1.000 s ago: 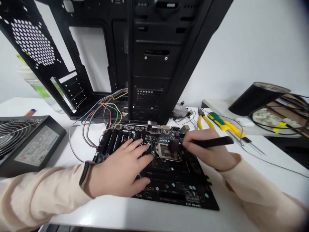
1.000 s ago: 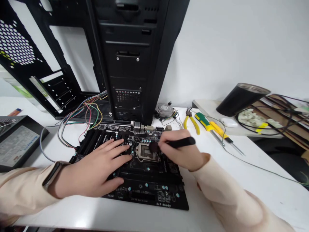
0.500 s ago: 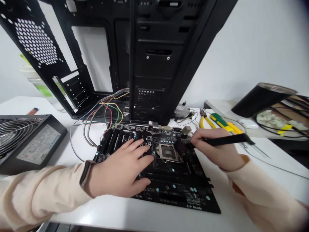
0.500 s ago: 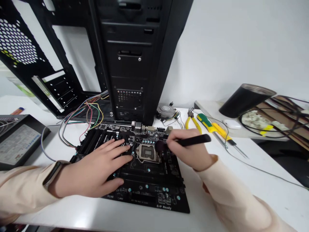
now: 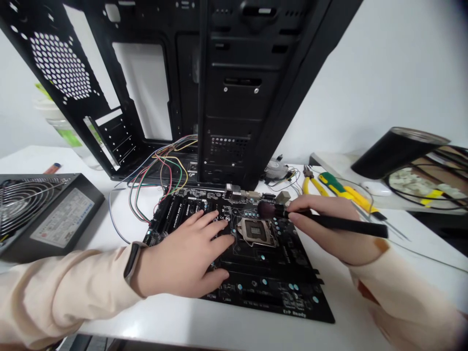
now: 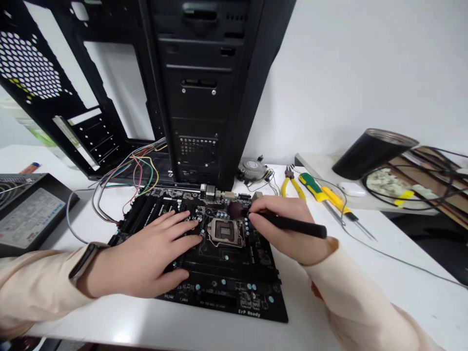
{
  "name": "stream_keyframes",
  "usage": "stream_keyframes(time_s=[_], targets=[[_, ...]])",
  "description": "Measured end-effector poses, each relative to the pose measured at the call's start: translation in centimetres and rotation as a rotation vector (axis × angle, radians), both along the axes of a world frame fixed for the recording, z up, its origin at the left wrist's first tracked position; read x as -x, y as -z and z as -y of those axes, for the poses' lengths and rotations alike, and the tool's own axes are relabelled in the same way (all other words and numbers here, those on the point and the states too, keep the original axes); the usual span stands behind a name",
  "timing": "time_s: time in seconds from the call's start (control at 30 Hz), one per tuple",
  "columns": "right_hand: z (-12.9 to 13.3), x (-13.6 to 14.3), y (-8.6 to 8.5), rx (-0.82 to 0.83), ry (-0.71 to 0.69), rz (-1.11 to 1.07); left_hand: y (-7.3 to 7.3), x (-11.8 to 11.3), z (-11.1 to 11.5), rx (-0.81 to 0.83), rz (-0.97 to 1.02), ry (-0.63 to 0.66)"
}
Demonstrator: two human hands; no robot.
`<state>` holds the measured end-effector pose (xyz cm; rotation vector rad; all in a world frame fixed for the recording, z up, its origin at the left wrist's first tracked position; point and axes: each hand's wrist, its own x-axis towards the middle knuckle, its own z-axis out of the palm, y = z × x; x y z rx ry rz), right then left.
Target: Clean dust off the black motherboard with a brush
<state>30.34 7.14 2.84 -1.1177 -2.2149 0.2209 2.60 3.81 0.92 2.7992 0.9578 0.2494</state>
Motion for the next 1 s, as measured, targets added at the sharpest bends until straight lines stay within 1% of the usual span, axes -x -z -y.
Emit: stream_keyframes(time_s=[0.03,0.1,0.17,0.23,0.27,0.33,0.47,0.5,0.57,0.67,0.73,0.87,0.93,1.0], targets=[[0.3,0.2,-0.1,0.032,-0.049,-0.023,0.0,0.0,0.0,0.000,-0.001,-0.002],[1.0,1.1,-0.3,0.128,-0.200,-0.047,0.0,0.0,0.1,-0.002,-0.006,-0.009],[1.4,1.9,-0.3,0.220,-0.352,-0.013,0.1,0.0,0.1,-0.002,-0.009,-0.022],[1.3,2.1,-0.3,0.280,-0.428,0.046,0.1,0.0,0.1,0.002,-0.012,-0.032],[1.2,2.0,-0.4,0.296,-0.437,0.069,0.1,0.0,0.1,0.004,-0.015,-0.034],[1.0,1.3,-0.4,0.292,-0.404,0.076,0.1,0.0,0.1,0.003,-0.024,-0.032],[1.2,0.4,-0.1,0.237,-0.320,-0.034,0.1,-0.1,0.0,0.000,-0.038,-0.025],[1.3,0.6,0.1,0.209,-0.321,-0.064,0.0,-0.1,0.0,0.003,-0.040,-0.025],[1.6,1.2,0.4,0.175,-0.380,-0.078,0.0,0.0,0.0,0.008,-0.036,-0.025],[1.4,1.7,0.6,0.261,-0.474,-0.005,0.0,0.0,0.1,0.011,-0.015,-0.018],[1.1,1.2,0.4,0.316,-0.455,0.021,0.0,0.0,0.1,0.010,-0.009,-0.017],[0.9,0.3,0.0,0.305,-0.395,0.015,0.1,0.0,0.1,0.028,-0.008,-0.027],[1.1,0.9,0.1,0.268,-0.402,-0.043,0.2,0.0,0.0,0.049,0.020,-0.037],[1.5,1.9,0.6,0.205,-0.439,-0.072,0.3,0.0,0.0,0.063,0.053,-0.044]])
